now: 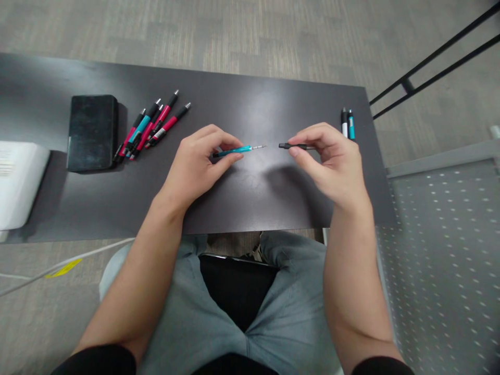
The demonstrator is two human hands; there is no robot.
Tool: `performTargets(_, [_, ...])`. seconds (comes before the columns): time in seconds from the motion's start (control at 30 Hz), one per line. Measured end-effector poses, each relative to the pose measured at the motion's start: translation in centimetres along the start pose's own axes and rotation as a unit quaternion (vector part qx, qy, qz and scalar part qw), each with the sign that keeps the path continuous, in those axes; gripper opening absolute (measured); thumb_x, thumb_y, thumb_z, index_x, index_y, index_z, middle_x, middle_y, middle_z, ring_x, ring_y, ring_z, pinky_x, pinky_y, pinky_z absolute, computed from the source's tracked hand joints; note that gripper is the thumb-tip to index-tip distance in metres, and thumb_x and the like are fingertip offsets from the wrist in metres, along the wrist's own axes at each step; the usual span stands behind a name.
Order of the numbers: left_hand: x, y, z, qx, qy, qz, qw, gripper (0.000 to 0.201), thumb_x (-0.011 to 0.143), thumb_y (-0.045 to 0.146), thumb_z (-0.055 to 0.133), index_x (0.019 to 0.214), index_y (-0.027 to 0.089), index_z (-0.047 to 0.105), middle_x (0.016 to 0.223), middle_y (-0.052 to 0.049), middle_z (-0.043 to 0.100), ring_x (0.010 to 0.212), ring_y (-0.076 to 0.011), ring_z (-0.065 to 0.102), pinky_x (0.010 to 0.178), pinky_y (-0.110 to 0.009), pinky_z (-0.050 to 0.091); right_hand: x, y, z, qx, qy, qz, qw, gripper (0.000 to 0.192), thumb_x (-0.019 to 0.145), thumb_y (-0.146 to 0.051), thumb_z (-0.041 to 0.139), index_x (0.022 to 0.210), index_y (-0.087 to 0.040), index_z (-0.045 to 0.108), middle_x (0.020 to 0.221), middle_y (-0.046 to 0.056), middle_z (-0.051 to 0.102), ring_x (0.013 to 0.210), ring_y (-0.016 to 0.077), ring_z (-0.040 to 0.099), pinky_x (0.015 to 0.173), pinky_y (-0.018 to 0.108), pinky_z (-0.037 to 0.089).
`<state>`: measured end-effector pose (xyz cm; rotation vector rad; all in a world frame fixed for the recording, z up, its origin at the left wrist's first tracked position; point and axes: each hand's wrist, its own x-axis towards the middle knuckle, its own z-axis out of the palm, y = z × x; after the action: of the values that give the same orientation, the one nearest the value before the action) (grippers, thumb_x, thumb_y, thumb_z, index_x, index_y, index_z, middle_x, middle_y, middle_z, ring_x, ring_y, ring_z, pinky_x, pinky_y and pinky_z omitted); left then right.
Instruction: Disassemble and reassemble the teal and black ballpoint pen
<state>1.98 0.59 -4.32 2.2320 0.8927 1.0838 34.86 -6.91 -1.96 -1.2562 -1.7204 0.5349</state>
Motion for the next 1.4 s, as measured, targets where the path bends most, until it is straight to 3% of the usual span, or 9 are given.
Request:
performTargets(0.17, [0.1,0.3,0.3,-0.005,0.009,0.014,1.000,0.033,0.120,0.063,0.090,0.117,0.031,0.096,0.109,-0.008,0.092,0.096,-0.0297,0.080,0.085,-0.045,0.069,0.3,-1.4,0.3,-0.017,-0.017,-0.014,1.000,0.014,0.119,-0.056,0.082,0.122,-0.045,0.090,0.124,0.011,0.091,0.115,0.0410,0.083,0.107,0.074,0.077])
performTargets(0.33, [0.1,0.3,0.4,-0.012,-0.013,0.019,1.000,0.042,0.121,0.074,0.087,0.118,0.033,0.097,0.108,-0.007,0.091,0.093,-0.0293,0.078,0.083,-0.048,0.068,0.2,-1.3,0.8,-0.018,-0.020,-0.006,1.000,0.014,0.115,-0.055,0.085,0.122,-0.044,0.089,0.122,0.010,0.091,0.113,0.0415,0.083,0.102,0.074,0.078])
performTargets(0.53, [0.0,0.6,0.3,-0.007,-0.009,0.015,1.000,0.042,0.122,0.071,0.086,0.119,0.031,0.099,0.108,-0.008,0.091,0.093,-0.0299,0.080,0.085,-0.047,0.068,0.0,-0.7,0.8,-0.012,-0.020,0.003,1.000,0.018,0.115,-0.058,0.087,0.122,-0.042,0.087,0.123,0.010,0.092,0.114,0.0402,0.085,0.100,0.069,0.079])
performTargets(0.7, [0.0,0.9,0.3,-0.011,-0.020,0.020,1.000,0.033,0.121,0.063,0.089,0.121,0.031,0.099,0.110,-0.007,0.090,0.094,-0.0282,0.080,0.089,-0.045,0.070,0.0,-1.0,1.7,0.032,-0.020,-0.006,0.999,0.022,0.111,-0.050,0.095,0.127,-0.038,0.085,0.126,0.005,0.095,0.115,0.0341,0.091,0.101,0.058,0.079])
performTargets(0.97, [-0.1,0.9,0.9,-0.027,-0.020,0.019,0.999,0.037,0.121,0.072,0.088,0.123,0.037,0.100,0.108,-0.008,0.086,0.095,-0.0305,0.080,0.090,-0.048,0.072,0.0,-1.6,2.7,0.058,-0.013,-0.048,0.997,0.019,0.111,-0.033,0.095,0.127,-0.037,0.088,0.125,0.000,0.097,0.113,0.0274,0.095,0.099,0.046,0.078])
performTargets(1.2, [-0.2,1.3,0.7,-0.004,-0.015,0.026,1.000,0.035,0.125,0.063,0.085,0.125,0.032,0.101,0.111,-0.008,0.088,0.098,-0.0293,0.081,0.094,-0.046,0.071,0.2,-1.4,3.0,0.035,-0.004,-0.052,0.998,0.014,0.116,-0.047,0.092,0.122,-0.035,0.088,0.114,0.000,0.095,0.101,0.0247,0.093,0.090,0.041,0.077])
performTargets(1.4, [-0.2,1.1,1.0,-0.014,-0.019,0.041,0.999,0.031,0.125,0.061,0.086,0.126,0.034,0.101,0.114,-0.009,0.090,0.099,-0.0300,0.083,0.096,-0.048,0.072,0.2,-2.1,3.3,-0.016,-0.043,0.014,0.999,0.039,0.129,-0.071,0.072,0.122,-0.035,0.085,0.081,-0.003,0.078,0.070,0.0232,0.075,0.079,0.044,0.068])
